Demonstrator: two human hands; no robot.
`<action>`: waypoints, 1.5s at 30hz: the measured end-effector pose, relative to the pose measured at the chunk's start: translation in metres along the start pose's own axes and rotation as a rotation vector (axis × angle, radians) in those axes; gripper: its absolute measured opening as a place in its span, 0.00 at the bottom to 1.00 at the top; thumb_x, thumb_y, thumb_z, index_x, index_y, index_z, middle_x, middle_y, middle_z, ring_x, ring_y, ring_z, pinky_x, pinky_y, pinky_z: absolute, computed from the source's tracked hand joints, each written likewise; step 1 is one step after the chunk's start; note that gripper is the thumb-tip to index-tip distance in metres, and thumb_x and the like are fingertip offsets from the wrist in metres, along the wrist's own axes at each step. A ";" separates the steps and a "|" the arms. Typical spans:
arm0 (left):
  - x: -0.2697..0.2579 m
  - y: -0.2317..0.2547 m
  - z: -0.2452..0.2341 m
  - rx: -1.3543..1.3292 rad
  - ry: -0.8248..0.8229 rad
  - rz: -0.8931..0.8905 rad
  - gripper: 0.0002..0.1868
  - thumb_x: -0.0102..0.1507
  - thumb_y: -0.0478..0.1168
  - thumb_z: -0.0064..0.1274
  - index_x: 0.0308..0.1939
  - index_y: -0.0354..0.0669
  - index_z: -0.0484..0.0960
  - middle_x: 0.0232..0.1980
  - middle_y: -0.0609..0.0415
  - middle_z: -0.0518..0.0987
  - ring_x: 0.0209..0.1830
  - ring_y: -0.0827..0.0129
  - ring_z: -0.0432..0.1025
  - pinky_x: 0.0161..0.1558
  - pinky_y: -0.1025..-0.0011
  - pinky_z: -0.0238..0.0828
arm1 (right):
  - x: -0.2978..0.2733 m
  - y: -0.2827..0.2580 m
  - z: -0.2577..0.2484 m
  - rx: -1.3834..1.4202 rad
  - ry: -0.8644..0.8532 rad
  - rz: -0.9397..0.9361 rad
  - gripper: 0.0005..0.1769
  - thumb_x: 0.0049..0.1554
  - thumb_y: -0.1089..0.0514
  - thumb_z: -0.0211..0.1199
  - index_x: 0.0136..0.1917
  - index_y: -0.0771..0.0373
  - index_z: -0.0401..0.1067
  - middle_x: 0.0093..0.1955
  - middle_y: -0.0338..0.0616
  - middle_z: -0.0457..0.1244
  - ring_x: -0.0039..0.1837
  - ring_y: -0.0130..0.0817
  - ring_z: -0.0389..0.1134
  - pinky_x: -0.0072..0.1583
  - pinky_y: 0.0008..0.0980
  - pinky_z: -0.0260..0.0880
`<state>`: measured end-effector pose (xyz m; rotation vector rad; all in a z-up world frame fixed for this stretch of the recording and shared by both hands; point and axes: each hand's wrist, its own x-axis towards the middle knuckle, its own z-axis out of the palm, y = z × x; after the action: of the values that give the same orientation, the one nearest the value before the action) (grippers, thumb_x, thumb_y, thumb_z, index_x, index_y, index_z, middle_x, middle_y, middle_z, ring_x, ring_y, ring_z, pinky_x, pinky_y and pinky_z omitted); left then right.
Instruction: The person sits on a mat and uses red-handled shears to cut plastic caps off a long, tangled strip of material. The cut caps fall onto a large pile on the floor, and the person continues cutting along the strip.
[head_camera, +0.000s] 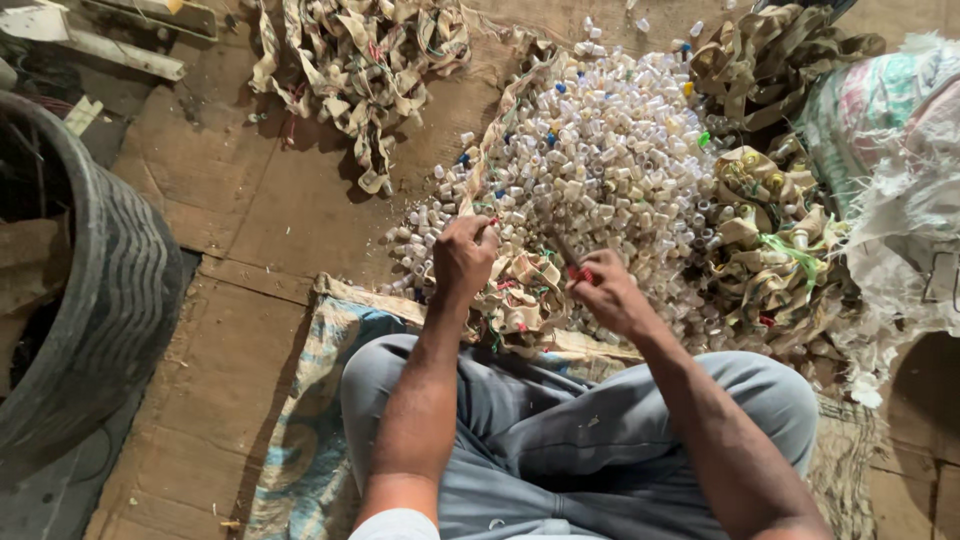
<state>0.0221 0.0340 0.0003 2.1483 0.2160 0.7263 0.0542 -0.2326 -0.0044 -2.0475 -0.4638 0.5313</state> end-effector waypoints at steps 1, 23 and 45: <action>0.001 0.000 0.001 -0.003 0.005 0.005 0.07 0.60 0.34 0.55 0.39 0.36 0.85 0.42 0.43 0.84 0.42 0.51 0.80 0.47 0.62 0.78 | -0.001 -0.001 0.004 -0.014 0.005 -0.089 0.14 0.59 0.52 0.63 0.49 0.66 0.74 0.54 0.40 0.57 0.51 0.35 0.65 0.47 0.36 0.73; -0.005 -0.009 0.014 0.028 -0.127 0.021 0.09 0.61 0.34 0.57 0.44 0.36 0.87 0.48 0.42 0.86 0.46 0.56 0.82 0.50 0.65 0.81 | -0.003 -0.015 0.016 -0.220 -0.122 -0.076 0.15 0.58 0.50 0.63 0.48 0.65 0.74 0.51 0.52 0.64 0.50 0.48 0.67 0.53 0.41 0.67; -0.010 -0.021 0.021 0.019 -0.150 0.033 0.10 0.63 0.33 0.56 0.46 0.34 0.86 0.49 0.41 0.85 0.48 0.56 0.82 0.52 0.66 0.81 | -0.008 -0.031 0.033 -0.180 0.028 0.127 0.15 0.56 0.52 0.71 0.44 0.65 0.73 0.33 0.44 0.63 0.37 0.31 0.61 0.41 0.34 0.63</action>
<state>0.0282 0.0298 -0.0304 2.2172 0.1082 0.5807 0.0262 -0.1991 0.0086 -2.2654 -0.3775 0.5525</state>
